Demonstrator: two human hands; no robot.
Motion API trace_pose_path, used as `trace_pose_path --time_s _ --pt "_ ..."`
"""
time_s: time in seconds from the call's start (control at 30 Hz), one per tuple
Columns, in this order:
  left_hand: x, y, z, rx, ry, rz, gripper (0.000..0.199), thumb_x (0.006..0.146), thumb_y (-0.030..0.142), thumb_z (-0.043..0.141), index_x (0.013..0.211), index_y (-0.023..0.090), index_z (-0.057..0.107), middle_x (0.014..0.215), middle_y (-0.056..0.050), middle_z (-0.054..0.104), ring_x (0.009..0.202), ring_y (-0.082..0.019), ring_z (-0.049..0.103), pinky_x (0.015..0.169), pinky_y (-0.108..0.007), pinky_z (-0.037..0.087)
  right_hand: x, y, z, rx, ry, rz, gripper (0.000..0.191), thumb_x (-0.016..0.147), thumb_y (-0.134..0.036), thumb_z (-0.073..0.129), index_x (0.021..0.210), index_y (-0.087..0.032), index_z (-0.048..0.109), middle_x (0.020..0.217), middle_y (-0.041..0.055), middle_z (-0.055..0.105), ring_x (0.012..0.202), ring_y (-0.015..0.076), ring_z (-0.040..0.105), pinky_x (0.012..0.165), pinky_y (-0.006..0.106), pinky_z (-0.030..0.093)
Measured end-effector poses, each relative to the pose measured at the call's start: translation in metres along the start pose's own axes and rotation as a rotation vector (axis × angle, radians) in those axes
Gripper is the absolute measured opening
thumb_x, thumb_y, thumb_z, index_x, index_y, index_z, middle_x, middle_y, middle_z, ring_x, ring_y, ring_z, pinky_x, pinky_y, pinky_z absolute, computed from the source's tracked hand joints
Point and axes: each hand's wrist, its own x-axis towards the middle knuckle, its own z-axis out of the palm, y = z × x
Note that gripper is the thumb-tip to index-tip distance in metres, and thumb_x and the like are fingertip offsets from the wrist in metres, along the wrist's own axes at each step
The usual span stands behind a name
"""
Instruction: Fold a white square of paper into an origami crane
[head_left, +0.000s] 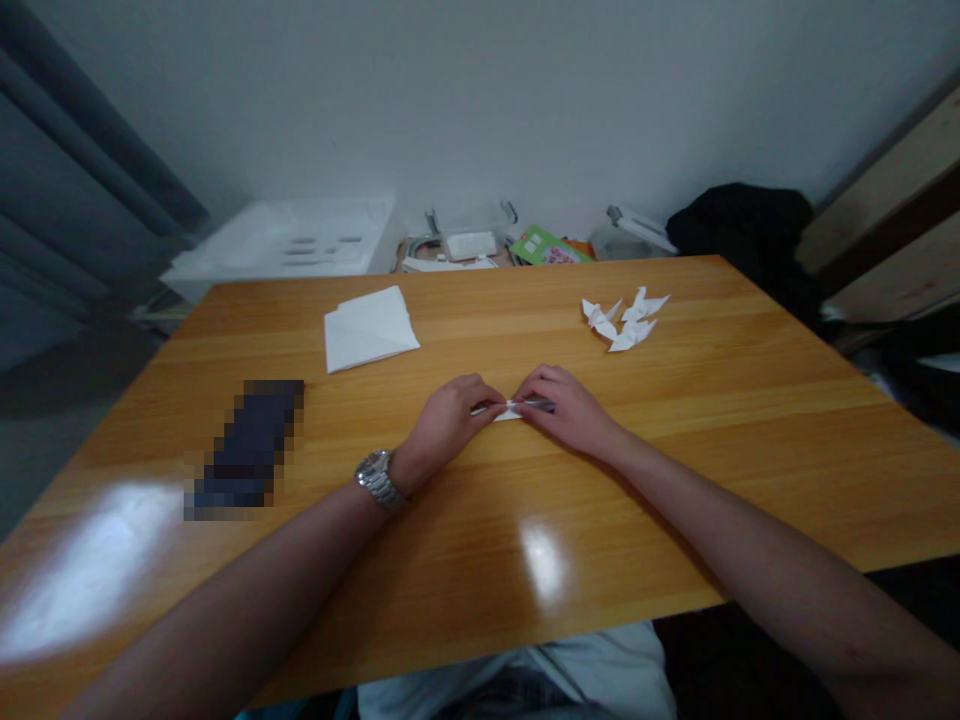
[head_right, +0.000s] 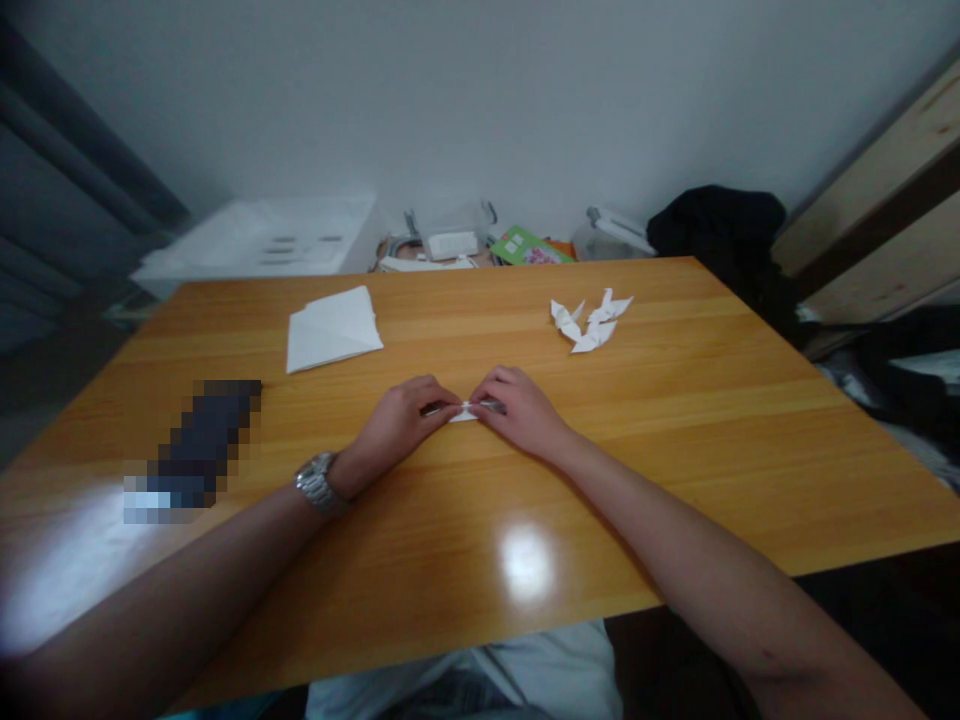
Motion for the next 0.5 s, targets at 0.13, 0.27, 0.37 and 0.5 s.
trace_pose_path --time_s 0.13,0.27,0.37,0.5 --pt "0.0003 -0.0001 -0.0008 -0.05 0.019 -0.007 0.015 0.094 0.032 0.065 0.096 0.02 0.073 0.094 -0.004 0.07 0.089 -0.018 0.065 0.08 -0.03 0.05 0.0009 0.0001 -0.003 0.083 0.025 0.051 0.01 0.093 -0.028 0.067 0.088 -0.02 0.07 0.091 0.0058 0.065 0.09 0.021 0.06 0.082 0.036 0.046" --pt "0.0008 -0.002 -0.0006 -0.116 0.085 -0.045 0.015 0.092 0.032 0.067 0.101 0.02 0.072 0.097 -0.003 0.072 0.09 -0.018 0.066 0.081 -0.03 0.052 0.0004 0.0028 -0.0062 0.175 0.064 0.104 0.012 0.093 -0.03 0.065 0.088 -0.02 0.07 0.09 0.0052 0.065 0.087 0.0202 0.061 0.08 0.035 0.047" --pt "0.0011 -0.0043 0.0006 -0.153 0.127 -0.07 0.015 0.092 0.031 0.067 0.101 0.02 0.072 0.097 -0.003 0.072 0.09 -0.017 0.067 0.08 -0.029 0.053 -0.0002 0.0063 -0.0064 0.189 0.079 0.12 0.014 0.094 -0.032 0.064 0.089 -0.02 0.07 0.089 0.0051 0.066 0.086 0.0199 0.06 0.078 0.034 0.046" --pt "0.0019 -0.0061 0.0011 -0.18 0.175 -0.111 0.016 0.089 0.033 0.07 0.098 0.02 0.073 0.093 -0.003 0.073 0.084 -0.016 0.066 0.077 -0.028 0.054 -0.0006 0.0089 -0.0057 0.2 0.097 0.136 0.015 0.094 -0.035 0.065 0.09 -0.021 0.07 0.09 0.0049 0.066 0.086 0.0199 0.06 0.079 0.034 0.046"
